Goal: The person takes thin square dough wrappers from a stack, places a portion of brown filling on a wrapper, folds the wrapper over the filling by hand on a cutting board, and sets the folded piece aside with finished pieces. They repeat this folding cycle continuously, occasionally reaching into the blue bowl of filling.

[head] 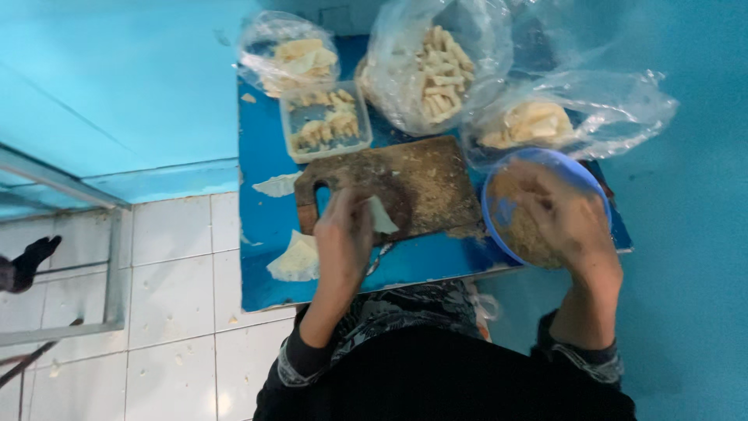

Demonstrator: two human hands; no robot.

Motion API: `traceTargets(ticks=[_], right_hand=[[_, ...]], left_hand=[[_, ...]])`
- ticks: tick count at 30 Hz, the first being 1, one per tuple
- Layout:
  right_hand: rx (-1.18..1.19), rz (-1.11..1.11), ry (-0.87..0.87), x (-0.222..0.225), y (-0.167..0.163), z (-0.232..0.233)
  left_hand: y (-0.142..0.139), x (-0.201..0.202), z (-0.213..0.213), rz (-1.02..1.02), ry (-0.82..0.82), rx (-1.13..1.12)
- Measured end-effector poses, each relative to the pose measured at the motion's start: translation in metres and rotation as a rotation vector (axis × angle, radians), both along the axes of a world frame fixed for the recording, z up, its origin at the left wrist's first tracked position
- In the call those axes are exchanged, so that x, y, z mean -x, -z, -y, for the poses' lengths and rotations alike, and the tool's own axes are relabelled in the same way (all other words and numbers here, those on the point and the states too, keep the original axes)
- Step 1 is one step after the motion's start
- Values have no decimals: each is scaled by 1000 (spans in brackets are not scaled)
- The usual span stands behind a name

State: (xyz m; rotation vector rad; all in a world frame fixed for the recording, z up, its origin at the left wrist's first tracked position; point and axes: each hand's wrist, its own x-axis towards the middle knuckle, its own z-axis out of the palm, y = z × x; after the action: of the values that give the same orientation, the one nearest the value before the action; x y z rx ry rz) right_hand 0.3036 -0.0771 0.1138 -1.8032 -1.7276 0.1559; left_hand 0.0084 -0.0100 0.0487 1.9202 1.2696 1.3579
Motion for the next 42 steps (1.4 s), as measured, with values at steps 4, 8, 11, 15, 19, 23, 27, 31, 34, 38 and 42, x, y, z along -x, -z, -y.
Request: traceTargets(ticks=[4, 8, 11, 15, 19, 23, 27, 31, 34, 38, 42], right_hand=[[24, 168, -17, -14, 28, 12], [0, 321, -139, -16, 42, 21], [67, 70, -223, -19, 38, 26], [21, 124, -190, -11, 44, 30], [138, 230, 20, -7, 58, 28], [73, 84, 104, -9, 53, 20], [-23, -311, 87, 24, 45, 8], [-73, -460, -201, 103, 64, -16], [-286, -119, -402, 150, 73, -31], [-384, 72, -478, 163, 64, -34], [-314, 169, -312, 145, 48, -20]], left_hand=[[10, 9, 7, -177, -112, -69], [17, 11, 18, -252, -175, -59], [15, 14, 27, -271, -160, -66], [9, 19, 32, -270, -107, -15], [7, 26, 34, -395, -121, -80], [11, 34, 35, -332, -90, -33], [17, 39, 37, -282, -101, -43], [22, 35, 35, -269, -127, -59], [24, 34, 36, -263, -140, -64], [21, 37, 37, -252, -127, -72], [16, 38, 40, -177, -97, -64]])
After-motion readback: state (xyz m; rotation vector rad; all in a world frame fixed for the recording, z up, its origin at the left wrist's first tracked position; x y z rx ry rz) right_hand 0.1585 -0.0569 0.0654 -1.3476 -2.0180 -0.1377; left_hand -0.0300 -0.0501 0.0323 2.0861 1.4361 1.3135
